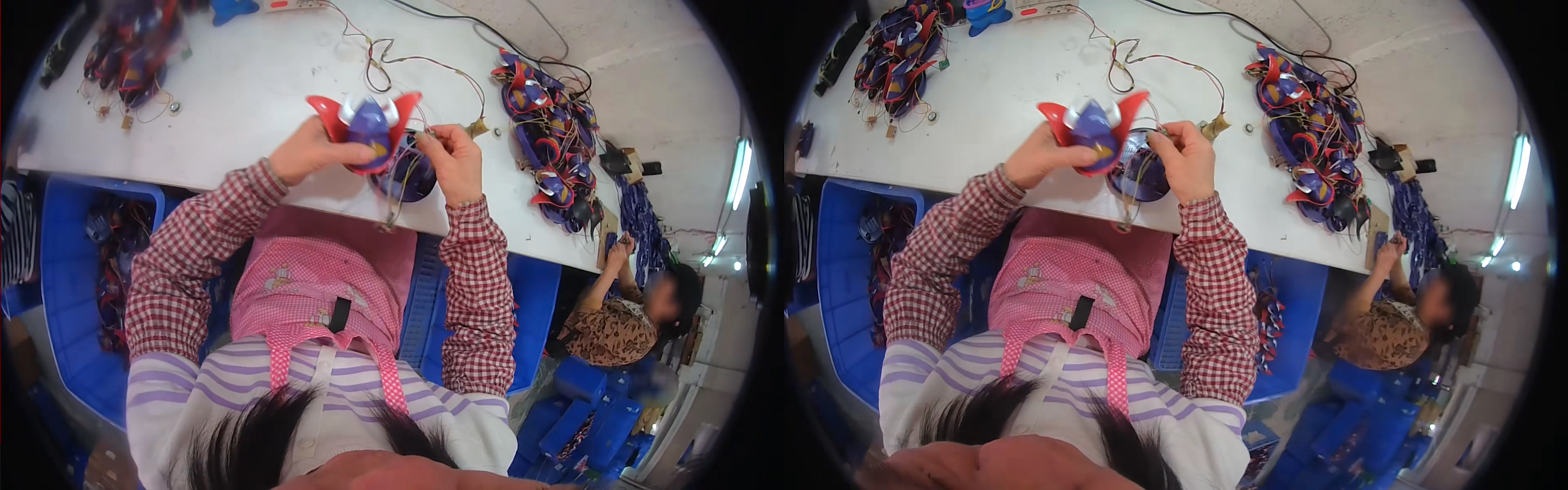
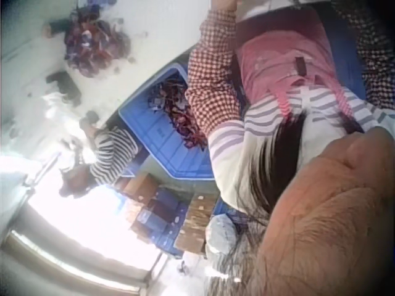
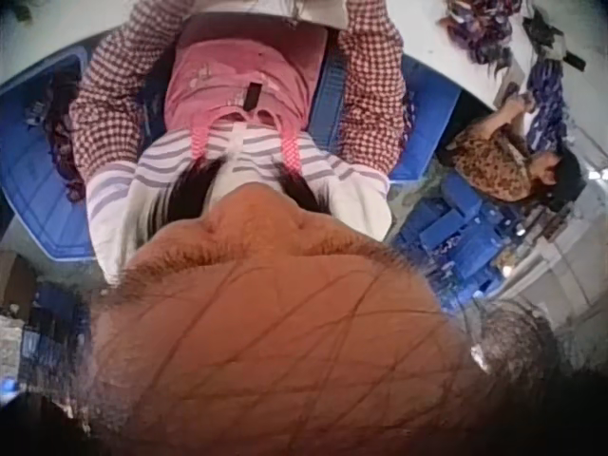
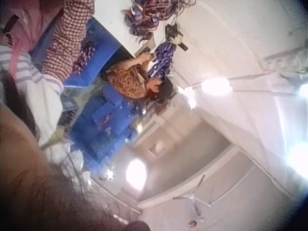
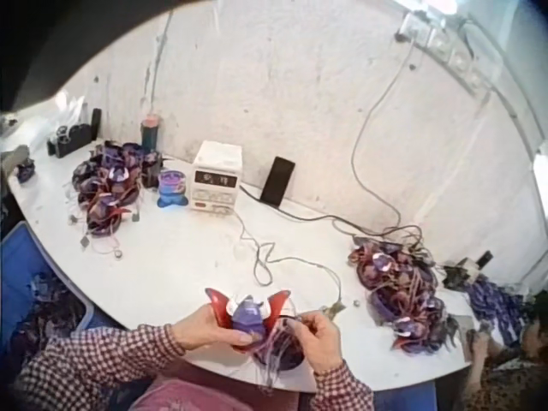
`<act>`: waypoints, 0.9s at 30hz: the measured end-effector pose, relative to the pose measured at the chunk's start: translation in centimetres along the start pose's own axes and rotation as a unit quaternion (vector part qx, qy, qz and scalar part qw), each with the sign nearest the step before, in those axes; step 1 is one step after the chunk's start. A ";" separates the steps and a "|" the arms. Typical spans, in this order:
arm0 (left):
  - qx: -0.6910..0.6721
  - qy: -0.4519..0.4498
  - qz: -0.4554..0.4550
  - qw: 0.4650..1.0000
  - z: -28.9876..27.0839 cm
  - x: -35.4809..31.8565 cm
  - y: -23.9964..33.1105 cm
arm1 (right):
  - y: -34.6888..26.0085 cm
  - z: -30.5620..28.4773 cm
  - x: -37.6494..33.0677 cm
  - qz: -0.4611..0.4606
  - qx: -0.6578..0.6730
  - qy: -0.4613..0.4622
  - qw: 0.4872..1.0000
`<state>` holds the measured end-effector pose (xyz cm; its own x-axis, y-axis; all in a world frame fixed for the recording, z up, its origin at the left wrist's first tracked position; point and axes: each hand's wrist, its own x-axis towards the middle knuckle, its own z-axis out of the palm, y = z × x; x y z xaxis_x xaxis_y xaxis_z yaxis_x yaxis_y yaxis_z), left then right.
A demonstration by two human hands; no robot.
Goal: The person is manually assembling and testing electronic toy components on a workbench in a factory setting.
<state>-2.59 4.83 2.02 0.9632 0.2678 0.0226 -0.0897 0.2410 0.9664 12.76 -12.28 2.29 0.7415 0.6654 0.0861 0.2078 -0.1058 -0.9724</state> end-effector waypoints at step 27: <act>0.314 0.400 0.188 0.840 -31.7 -25.6 10.9 | -5.8 14.8 -2.3 -0.220 -0.252 -0.084 0.939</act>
<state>-36.30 30.21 3.87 0.3962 0.8166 0.4198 0.0445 -0.4738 0.8795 0.43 -2.28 4.55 0.4114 0.8290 0.3789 0.7775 -0.1022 -0.6206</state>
